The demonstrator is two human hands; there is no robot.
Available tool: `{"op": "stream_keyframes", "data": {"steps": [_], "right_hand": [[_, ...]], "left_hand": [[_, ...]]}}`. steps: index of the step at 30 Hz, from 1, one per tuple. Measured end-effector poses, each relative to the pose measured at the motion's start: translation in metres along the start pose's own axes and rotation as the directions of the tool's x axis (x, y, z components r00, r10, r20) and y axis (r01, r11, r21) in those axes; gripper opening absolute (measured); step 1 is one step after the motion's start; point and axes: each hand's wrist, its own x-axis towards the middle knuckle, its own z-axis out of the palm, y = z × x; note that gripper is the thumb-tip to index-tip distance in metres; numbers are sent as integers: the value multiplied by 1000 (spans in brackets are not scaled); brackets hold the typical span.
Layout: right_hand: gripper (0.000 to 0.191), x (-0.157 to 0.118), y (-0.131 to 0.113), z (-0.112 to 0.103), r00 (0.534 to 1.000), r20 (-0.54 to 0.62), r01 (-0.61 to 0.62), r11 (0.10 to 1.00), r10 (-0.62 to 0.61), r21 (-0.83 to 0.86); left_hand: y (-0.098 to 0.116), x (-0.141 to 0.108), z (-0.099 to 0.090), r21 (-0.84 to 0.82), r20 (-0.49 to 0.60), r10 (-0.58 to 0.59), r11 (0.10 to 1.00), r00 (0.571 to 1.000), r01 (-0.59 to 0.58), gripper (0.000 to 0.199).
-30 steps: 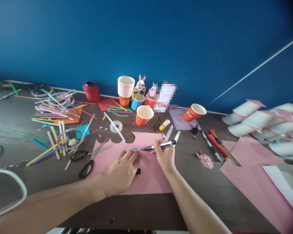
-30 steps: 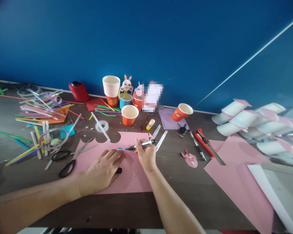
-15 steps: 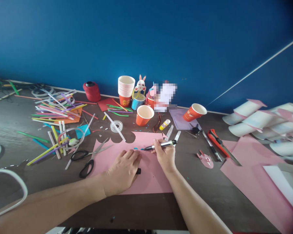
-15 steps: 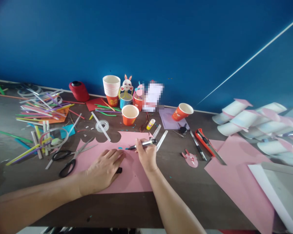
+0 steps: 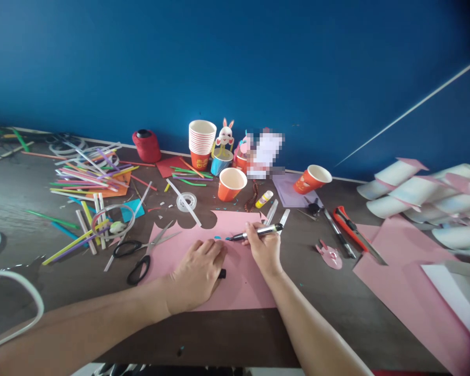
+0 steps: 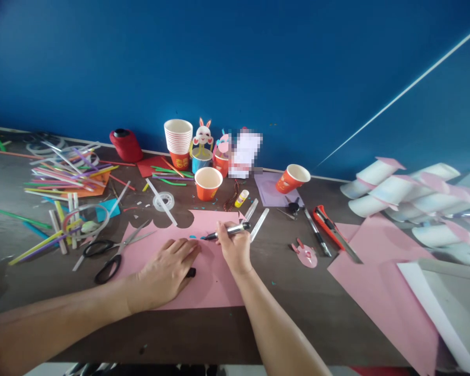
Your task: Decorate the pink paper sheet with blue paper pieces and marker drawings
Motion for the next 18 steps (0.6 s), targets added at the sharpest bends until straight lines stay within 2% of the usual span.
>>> {"op": "stream_keyframes", "data": {"steps": [18], "right_hand": [[30,0,-4,1,1000,19,8,1000,-8,19]], "left_hand": [[0,1,1,-17,4,-5,1000,1000,5,47]]}}
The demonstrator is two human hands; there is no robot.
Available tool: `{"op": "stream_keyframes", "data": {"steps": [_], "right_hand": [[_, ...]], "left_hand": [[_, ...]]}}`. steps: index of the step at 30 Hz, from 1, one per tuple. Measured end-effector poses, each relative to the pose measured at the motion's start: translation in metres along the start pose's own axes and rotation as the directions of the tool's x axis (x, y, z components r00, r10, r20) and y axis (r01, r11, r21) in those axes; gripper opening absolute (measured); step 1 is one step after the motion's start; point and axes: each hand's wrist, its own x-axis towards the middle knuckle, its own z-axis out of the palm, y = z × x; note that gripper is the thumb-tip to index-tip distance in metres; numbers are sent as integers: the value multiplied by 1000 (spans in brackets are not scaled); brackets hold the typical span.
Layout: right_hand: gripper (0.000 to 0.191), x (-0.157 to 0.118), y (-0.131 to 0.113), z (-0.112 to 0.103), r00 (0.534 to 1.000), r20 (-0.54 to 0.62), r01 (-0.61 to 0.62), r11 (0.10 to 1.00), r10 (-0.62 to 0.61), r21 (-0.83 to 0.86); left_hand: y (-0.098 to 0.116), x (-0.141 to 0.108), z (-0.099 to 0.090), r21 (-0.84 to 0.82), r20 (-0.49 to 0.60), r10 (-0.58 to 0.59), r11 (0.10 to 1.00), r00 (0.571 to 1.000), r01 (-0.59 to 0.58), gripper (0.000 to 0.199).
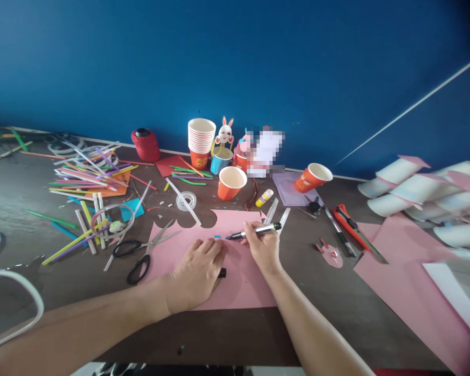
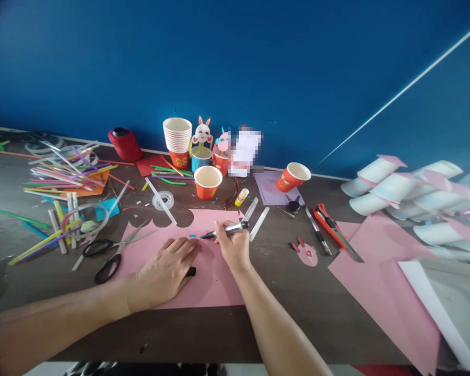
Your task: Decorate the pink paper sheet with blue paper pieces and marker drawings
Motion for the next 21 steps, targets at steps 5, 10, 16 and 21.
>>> {"op": "stream_keyframes", "data": {"steps": [5,10,16,21], "right_hand": [[30,0,1,0,1000,5,-4,1000,4,3],[30,0,0,0,1000,-3,-1,1000,1,3],[31,0,0,0,1000,-19,-1,1000,1,-2],[31,1,0,-1,1000,-14,16,999,-17,-34]], "left_hand": [[0,0,1,2,-5,5,1000,1000,-5,46],[0,0,1,-9,4,4,1000,1000,-4,47],[0,1,1,-8,5,4,1000,1000,-3,46],[-1,0,1,1,-2,3,1000,1000,-3,47]]}}
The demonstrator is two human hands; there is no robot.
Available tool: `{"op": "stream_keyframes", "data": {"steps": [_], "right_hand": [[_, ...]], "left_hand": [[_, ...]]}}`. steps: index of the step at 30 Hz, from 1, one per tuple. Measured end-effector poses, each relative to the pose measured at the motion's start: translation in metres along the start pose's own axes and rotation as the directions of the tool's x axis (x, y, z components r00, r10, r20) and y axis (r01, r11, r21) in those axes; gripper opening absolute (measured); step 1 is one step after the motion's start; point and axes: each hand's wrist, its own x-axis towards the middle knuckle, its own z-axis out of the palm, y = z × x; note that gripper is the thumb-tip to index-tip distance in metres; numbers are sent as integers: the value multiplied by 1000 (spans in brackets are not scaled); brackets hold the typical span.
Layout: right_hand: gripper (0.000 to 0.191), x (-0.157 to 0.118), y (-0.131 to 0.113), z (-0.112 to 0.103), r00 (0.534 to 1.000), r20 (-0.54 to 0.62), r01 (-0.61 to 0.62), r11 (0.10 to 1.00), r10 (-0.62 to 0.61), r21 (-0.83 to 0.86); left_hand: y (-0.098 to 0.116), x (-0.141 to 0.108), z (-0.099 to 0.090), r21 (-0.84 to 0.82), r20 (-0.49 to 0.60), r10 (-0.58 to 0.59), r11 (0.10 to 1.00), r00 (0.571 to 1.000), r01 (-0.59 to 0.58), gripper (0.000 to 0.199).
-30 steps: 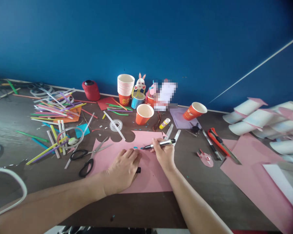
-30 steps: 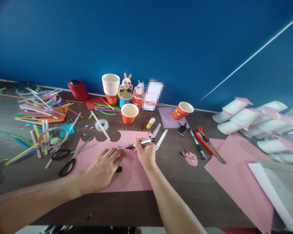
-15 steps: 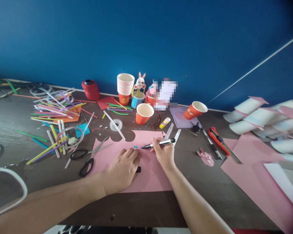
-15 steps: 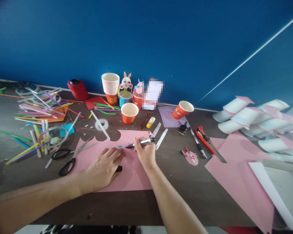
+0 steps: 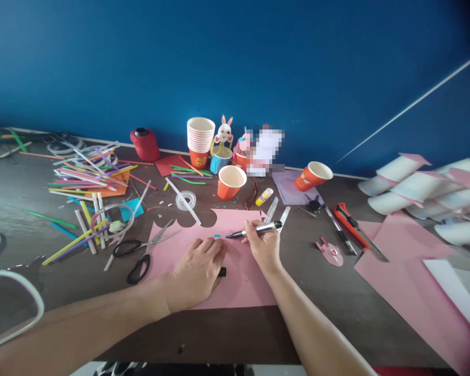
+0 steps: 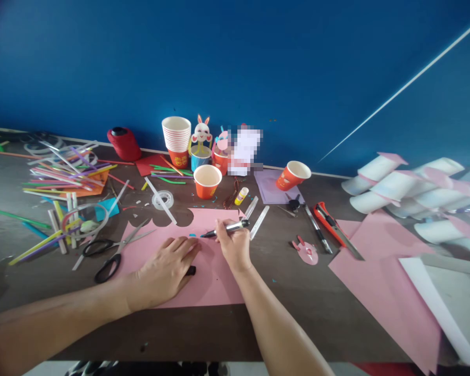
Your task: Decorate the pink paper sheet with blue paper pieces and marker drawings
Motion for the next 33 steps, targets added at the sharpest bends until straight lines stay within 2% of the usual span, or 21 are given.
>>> {"op": "stream_keyframes", "data": {"steps": [16,33], "right_hand": [[32,0,-1,-2,1000,-19,8,999,-9,-47],[29,2,8,0,996,-46,-67,993,72,102]], "left_hand": [[0,1,0,14,5,4,1000,1000,-4,46],[0,0,-1,9,0,1,1000,1000,-1,47]]}}
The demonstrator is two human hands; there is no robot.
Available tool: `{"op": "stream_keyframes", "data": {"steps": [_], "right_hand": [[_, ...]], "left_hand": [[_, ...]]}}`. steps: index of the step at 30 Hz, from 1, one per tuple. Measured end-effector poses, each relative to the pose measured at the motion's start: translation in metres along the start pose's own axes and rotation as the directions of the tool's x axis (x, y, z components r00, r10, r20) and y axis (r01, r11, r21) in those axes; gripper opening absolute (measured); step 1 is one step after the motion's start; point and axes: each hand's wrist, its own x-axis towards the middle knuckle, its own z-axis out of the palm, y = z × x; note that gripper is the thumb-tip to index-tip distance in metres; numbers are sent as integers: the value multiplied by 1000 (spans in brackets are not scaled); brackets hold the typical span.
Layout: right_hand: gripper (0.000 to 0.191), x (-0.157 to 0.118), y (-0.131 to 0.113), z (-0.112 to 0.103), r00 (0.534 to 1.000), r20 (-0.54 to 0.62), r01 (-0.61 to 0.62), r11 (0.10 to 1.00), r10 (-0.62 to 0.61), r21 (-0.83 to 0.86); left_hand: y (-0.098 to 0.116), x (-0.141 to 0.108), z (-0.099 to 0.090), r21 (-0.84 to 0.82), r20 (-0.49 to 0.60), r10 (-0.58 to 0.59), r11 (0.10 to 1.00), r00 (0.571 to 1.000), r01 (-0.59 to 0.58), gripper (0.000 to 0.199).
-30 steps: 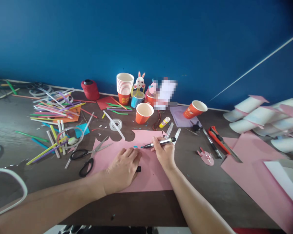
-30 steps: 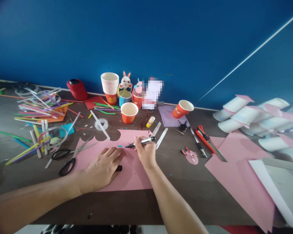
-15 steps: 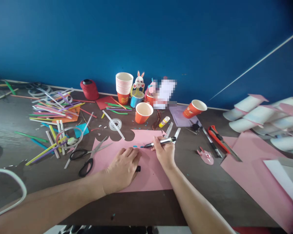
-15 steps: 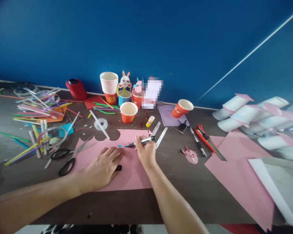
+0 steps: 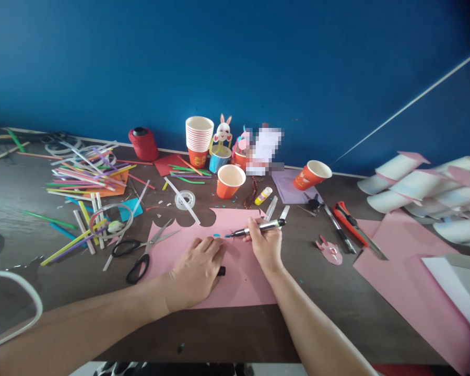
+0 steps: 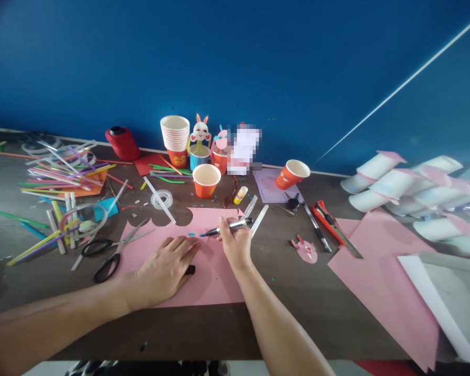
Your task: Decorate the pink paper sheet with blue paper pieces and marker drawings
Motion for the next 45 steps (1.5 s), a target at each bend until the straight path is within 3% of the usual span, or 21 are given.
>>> {"op": "stream_keyframes", "data": {"steps": [15,45], "right_hand": [[29,-2,-4,1,997,42,62,995,-59,-77],[30,-2,-4,1,1000,9,19,998,-18,-65]], "left_hand": [[0,0,1,-12,-4,-6,1000,1000,6,48],[0,0,0,6,8,1,1000,1000,-1,44]]}}
